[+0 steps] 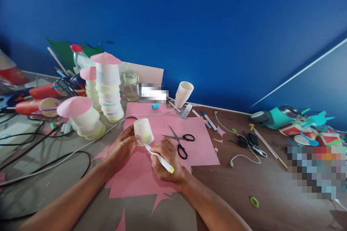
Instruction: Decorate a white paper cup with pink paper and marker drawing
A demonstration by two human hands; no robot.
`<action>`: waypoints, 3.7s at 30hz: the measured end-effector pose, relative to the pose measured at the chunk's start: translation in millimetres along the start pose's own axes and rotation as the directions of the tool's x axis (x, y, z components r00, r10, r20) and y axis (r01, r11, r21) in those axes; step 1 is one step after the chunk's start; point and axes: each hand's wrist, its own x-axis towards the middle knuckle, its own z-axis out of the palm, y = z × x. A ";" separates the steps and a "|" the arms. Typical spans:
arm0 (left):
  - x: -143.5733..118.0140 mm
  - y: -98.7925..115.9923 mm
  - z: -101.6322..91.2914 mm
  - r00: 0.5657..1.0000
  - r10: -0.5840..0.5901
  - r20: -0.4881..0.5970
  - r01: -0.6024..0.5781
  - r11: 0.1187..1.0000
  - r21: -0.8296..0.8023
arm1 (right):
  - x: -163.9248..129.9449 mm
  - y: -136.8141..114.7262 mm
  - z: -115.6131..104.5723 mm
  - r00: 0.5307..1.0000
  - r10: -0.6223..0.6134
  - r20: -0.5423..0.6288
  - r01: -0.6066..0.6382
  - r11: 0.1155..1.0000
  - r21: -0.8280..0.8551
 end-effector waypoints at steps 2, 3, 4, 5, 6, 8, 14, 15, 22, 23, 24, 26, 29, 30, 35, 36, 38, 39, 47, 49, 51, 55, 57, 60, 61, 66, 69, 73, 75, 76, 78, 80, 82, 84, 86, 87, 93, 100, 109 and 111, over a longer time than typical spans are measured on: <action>-0.4 0.4 0.1 1.000 -0.003 -0.008 0.003 1.000 -0.001 | 0.6 0.6 -1.9 1.000 0.011 -0.021 -0.011 1.000 0.004; -0.6 0.4 0.0 1.000 -0.008 -0.008 0.008 1.000 -0.001 | 1.1 0.7 -2.8 0.999 0.025 -0.029 -0.025 1.000 0.003; -0.6 0.4 -0.2 1.000 -0.012 -0.005 0.012 1.000 -0.002 | 1.7 0.9 -3.5 0.999 0.038 -0.036 -0.038 0.999 0.001; -0.5 0.2 -0.4 1.000 -0.014 0.000 0.014 1.000 -0.004 | 2.1 0.9 -3.9 0.998 0.049 -0.039 -0.049 0.999 -0.001; -0.4 -0.1 -0.7 1.000 -0.014 0.004 0.014 1.000 -0.008 | 2.5 0.9 -4.1 0.998 0.053 -0.039 -0.053 0.999 -0.003; 0.0 -0.8 -1.3 1.000 -0.014 0.008 0.014 1.000 -0.012 | 2.7 0.7 -3.8 0.998 0.053 -0.034 -0.053 0.999 -0.003; -0.5 -0.8 -0.8 1.000 -0.021 0.005 0.021 1.000 -0.010 | 1.3 0.3 -1.9 0.998 0.059 -0.029 -0.059 0.998 0.011; -0.7 -0.7 -0.7 1.000 -0.022 0.002 0.022 1.000 -0.005 | 1.3 0.3 -1.7 0.998 0.058 -0.028 -0.058 0.998 0.011; -0.5 -1.1 -1.4 1.000 -0.015 0.020 0.015 1.000 -0.002 | 1.7 0.7 -0.1 0.999 0.030 -0.026 -0.030 1.000 -0.001; -0.5 -1.0 -1.3 1.000 -0.016 0.019 0.016 1.000 -0.003 | 1.3 0.8 0.3 0.999 0.031 -0.023 -0.032 0.999 -0.008; -0.6 -0.9 -1.1 1.000 -0.015 0.019 0.015 1.000 -0.004 | 0.8 0.8 0.6 0.999 0.033 -0.019 -0.033 0.999 -0.013; -0.7 -0.6 -0.7 1.000 -0.011 0.022 0.012 1.000 -0.005 | -0.1 0.9 1.3 1.000 0.029 -0.004 -0.029 0.999 -0.019; -0.7 -0.6 -0.5 1.000 -0.008 0.017 0.009 1.000 -0.009 | -0.6 0.8 1.9 0.999 0.024 0.021 -0.024 1.000 -0.020; -0.6 -0.7 -0.5 1.000 -0.012 0.011 0.012 1.000 -0.010 | -0.6 0.6 1.8 0.999 0.023 0.026 -0.022 1.000 -0.017; 0.1 -0.4 -0.4 1.000 -0.016 -0.003 0.016 1.000 -0.012 | -0.1 0.0 -1.0 0.999 0.042 -0.012 -0.042 0.999 0.022; 0.1 -0.3 -0.3 1.000 -0.017 -0.003 0.017 1.000 -0.012 | -0.1 0.2 -1.7 0.998 0.056 -0.037 -0.055 0.998 0.024; 0.0 -0.1 -0.5 1.000 -0.021 0.003 0.021 1.000 -0.012 | -0.1 0.9 -2.8 0.993 0.078 -0.085 -0.077 0.997 0.017; -0.1 -0.2 -0.7 1.000 -0.020 0.007 0.020 1.000 -0.013 | -0.2 1.2 -3.2 0.991 0.087 -0.098 -0.086 0.996 0.011; 0.1 -2.0 -2.4 1.000 -0.022 0.003 0.022 1.000 -0.016 | 0.7 0.1 -4.7 0.998 0.043 -0.050 -0.044 0.999 -0.013; 0.0 -1.7 -1.9 1.000 -0.017 -0.003 0.017 1.000 -0.016 | 1.2 -0.7 -5.1 0.998 0.040 -0.038 -0.041 0.999 -0.013; -0.2 -1.2 -1.4 1.000 -0.015 -0.006 0.015 1.000 -0.008 | 1.8 -1.3 -5.3 0.999 0.044 -0.030 -0.044 0.999 -0.007; -0.4 -0.5 -1.1 1.000 -0.011 0.004 0.011 1.000 0.006 | 2.4 -1.5 -4.6 0.999 0.037 -0.023 -0.037 0.999 0.017; -0.4 -0.4 -1.0 1.000 -0.006 0.003 0.006 1.000 0.008 | 2.2 -1.4 -3.7 0.999 0.032 -0.017 -0.032 0.999 0.026; -0.3 -0.2 -0.6 1.000 0.000 -0.002 0.000 1.000 0.007 | 1.4 -0.7 -2.3 1.000 0.020 -0.008 -0.020 1.000 0.017; -0.2 -0.2 -0.5 1.000 0.000 -0.001 0.000 1.000 0.005 | 1.0 -0.4 -1.9 1.000 0.019 -0.004 -0.019 1.000 0.012; -0.4 0.0 0.2 1.000 0.000 0.004 0.000 1.000 -0.004 | -0.4 0.4 0.4 0.999 0.037 0.001 -0.037 0.999 -0.002; -0.8 0.1 0.4 1.000 0.003 0.009 -0.003 1.000 -0.004 | 0.0 -0.2 1.7 1.000 0.022 0.003 -0.022 1.000 -0.003; -1.2 0.6 0.7 1.000 0.000 0.002 0.000 1.000 -0.003 | 1.0 -1.2 0.0 1.000 0.019 0.010 -0.019 1.000 0.008; -1.1 0.5 0.5 1.000 -0.003 -0.007 0.003 1.000 -0.003 | 1.4 -1.1 -2.6 0.999 0.050 -0.005 -0.050 0.999 0.021; -0.9 0.3 0.3 1.000 -0.005 -0.009 0.005 1.000 -0.002 | 1.5 -0.9 -4.1 0.998 0.068 -0.015 -0.068 0.997 0.023; -0.5 -0.5 -0.5 1.000 -0.008 -0.005 0.008 1.000 -0.001 | 1.8 -0.2 -6.8 0.995 0.097 -0.031 -0.096 0.995 0.017; 0.0 -1.5 -1.6 1.000 -0.009 0.003 0.009 1.000 0.002 | 2.1 0.4 -8.4 0.994 0.107 -0.037 -0.107 0.994 0.006; 0.5 -2.5 -2.6 1.000 -0.006 0.005 0.006 1.000 0.005 | 2.5 0.3 -8.7 0.995 0.100 -0.028 -0.100 0.995 0.004; 1.0 -3.4 -3.4 1.000 0.000 0.005 0.000 1.000 0.007 | 2.8 -0.1 -8.1 0.996 0.089 -0.015 -0.089 0.996 0.008; 1.1 -3.7 -3.6 1.000 0.007 0.003 -0.007 1.000 0.006 | 3.1 -0.6 -7.0 0.996 0.085 -0.005 -0.084 0.996 0.010; 1.0 -3.5 -3.5 1.000 0.009 0.000 -0.009 1.000 0.003 | 3.2 -0.8 -6.5 0.997 0.083 -0.005 -0.083 0.997 0.012; -0.7 0.8 1.3 1.000 -0.006 0.001 0.006 1.000 -0.013 | 3.9 -1.5 -3.9 0.997 0.081 0.006 -0.081 0.997 0.009; -1.0 2.3 1.4 0.999 -0.034 -0.021 0.034 0.999 -0.006 | -2.9 3.2 -5.2 0.985 0.164 -0.060 -0.160 0.985 0.065; 0.3 -1.2 -4.2 0.999 -0.036 -0.005 0.036 0.999 -0.013 | -10.4 9.0 -4.1 0.950 0.276 -0.145 -0.265 0.960 0.094; 1.3 -3.0 -5.6 0.999 -0.033 0.007 0.033 0.999 -0.022 | -11.6 10.0 -1.8 0.935 0.315 -0.162 -0.301 0.948 0.108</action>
